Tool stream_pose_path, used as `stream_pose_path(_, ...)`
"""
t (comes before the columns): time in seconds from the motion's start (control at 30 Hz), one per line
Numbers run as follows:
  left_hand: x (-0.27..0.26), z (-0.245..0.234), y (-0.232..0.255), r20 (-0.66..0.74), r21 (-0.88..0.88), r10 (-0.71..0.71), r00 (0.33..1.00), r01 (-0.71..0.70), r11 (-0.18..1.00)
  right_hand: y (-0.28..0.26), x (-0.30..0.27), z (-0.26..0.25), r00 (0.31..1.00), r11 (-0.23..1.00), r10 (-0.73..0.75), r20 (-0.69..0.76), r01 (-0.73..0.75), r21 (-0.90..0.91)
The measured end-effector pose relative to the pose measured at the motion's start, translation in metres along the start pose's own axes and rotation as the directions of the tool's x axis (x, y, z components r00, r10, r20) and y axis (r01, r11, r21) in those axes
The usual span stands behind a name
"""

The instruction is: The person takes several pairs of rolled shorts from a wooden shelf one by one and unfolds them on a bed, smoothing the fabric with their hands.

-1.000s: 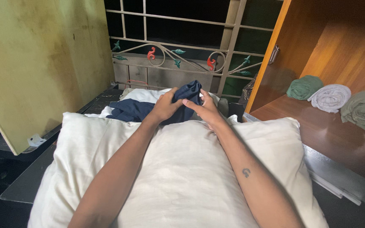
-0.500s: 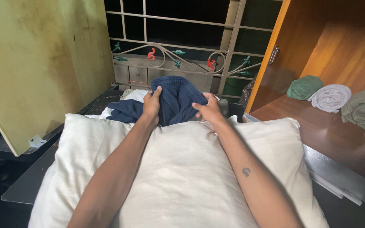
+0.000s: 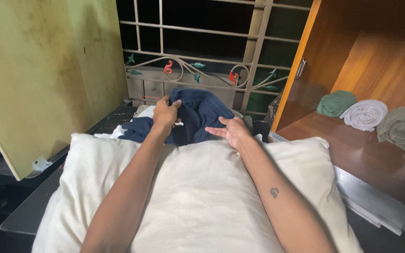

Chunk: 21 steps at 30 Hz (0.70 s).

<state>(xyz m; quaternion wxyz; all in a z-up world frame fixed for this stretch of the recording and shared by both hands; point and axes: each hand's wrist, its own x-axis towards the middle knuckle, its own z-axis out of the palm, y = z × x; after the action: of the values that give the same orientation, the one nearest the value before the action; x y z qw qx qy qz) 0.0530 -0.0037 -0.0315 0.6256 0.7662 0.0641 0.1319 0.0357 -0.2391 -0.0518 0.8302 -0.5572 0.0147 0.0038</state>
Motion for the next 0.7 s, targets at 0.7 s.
stream_pose_path(0.7, 0.086, -0.061, 0.158, -0.068, 0.088, 0.583, 0.809, -0.578, 0.811, -0.166, 0.031, 0.068, 0.920, 0.814, -0.382, 0.085, 0.379, -0.440)
